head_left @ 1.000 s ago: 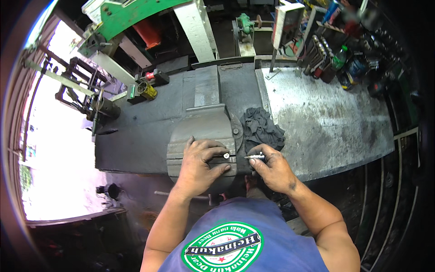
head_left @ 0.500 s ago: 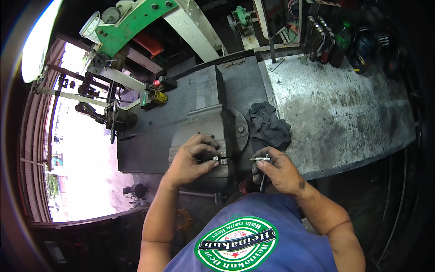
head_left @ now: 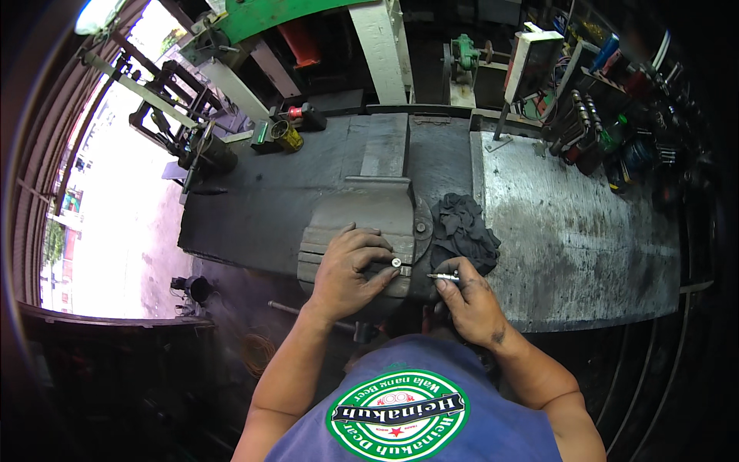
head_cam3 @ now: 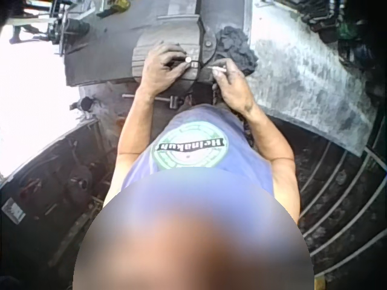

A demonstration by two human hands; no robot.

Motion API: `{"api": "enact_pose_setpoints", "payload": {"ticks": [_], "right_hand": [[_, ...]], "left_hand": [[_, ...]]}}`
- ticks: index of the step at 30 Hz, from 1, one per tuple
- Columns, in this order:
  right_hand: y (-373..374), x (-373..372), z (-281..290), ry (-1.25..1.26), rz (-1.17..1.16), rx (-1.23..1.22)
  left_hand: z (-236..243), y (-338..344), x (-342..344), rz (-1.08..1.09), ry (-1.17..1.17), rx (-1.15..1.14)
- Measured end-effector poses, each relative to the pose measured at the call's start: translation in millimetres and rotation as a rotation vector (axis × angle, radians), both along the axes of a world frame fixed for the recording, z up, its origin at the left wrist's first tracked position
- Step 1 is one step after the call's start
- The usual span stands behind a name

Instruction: The person sits on the floor and uses a rotary tool to grind a small metal part. They then move to a bench vise, secure the part, and use a file to smooth its edges. The person returns to the floor to continue grinding the part with the rotary tool.

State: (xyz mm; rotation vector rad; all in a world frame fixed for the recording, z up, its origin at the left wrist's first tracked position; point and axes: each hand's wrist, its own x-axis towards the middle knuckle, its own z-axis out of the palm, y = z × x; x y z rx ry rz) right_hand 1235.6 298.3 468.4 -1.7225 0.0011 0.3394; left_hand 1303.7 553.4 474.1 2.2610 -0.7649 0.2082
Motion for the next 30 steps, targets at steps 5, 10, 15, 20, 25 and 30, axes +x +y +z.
{"api": "enact_pose_setpoints", "payload": {"ticks": [5, 10, 15, 20, 25, 30], "right_hand": [[10, 14, 19, -0.290, 0.063, -0.273], [18, 33, 35, -0.432, 0.163, -0.367], [33, 41, 43, -0.522, 0.214, -0.493], [42, 46, 52, -0.535, 0.277, -0.631], [51, 48, 58, -0.565, 0.314, -0.715], [60, 51, 72, -0.652, 0.436, -0.942]], "left_hand": [[-2, 1, -1, 0.025, -0.011, 0.009], [-2, 4, 0, 0.021, -0.016, 0.002], [-3, 9, 2, -0.017, -0.012, -0.021], [-3, 11, 3, -0.017, -0.010, -0.047], [-5, 13, 4, -0.022, -0.007, -0.079], [-8, 16, 6, -0.030, -0.003, -0.111]]}}
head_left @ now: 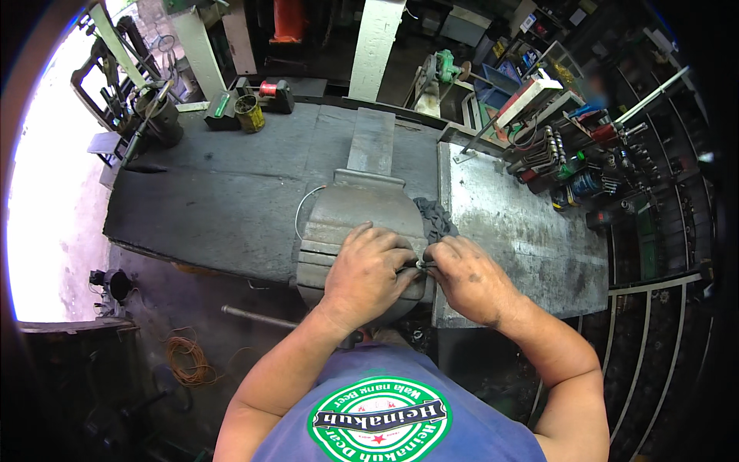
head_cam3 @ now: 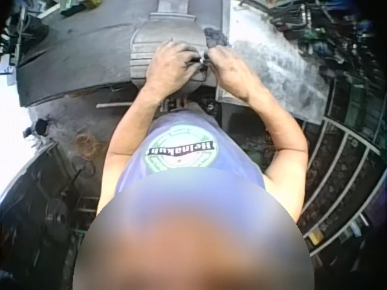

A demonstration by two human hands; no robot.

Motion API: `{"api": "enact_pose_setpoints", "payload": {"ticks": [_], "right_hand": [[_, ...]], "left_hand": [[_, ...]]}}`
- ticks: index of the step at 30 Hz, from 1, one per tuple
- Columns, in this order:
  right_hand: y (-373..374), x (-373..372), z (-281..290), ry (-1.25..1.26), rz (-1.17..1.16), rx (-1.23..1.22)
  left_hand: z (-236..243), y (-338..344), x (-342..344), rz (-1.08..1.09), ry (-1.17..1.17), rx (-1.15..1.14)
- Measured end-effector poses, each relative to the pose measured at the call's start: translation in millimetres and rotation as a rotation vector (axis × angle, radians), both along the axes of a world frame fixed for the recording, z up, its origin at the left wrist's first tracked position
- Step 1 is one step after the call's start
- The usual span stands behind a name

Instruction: The person sits on the floor and uses a rotary tool to grind a small metal part. They then move to a bench vise, secure the part, and use a file to smooth its edges. The person returns to the floor to continue grinding the part with the rotary tool.

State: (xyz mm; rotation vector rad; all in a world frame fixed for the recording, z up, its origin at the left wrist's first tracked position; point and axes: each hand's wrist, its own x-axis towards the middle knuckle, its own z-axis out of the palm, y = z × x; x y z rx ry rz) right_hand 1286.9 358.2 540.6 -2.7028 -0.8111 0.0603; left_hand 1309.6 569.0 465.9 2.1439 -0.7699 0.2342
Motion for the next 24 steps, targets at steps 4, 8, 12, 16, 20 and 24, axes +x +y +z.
{"api": "enact_pose_setpoints", "payload": {"ticks": [4, 8, 12, 16, 20, 24], "right_hand": [[2, 10, 22, -0.071, 0.221, -0.314], [7, 31, 36, 0.084, 0.312, -0.389], [16, 41, 41, 0.302, 0.172, -0.390], [27, 34, 40, 0.393, -0.004, -0.404], [39, 23, 35, 0.438, -0.175, -0.401], [51, 14, 31, 0.439, -0.351, -0.353]], "left_hand": [[3, 1, 2, 0.005, 0.009, 0.019], [4, 25, -2, 0.097, -0.014, -0.033], [-8, 67, -1, 0.294, -0.094, -0.058], [-27, 82, 4, 0.305, -0.059, -0.201], [-40, 83, 7, 0.268, 0.018, -0.315], [-43, 87, 7, 0.239, 0.053, -0.346]]}}
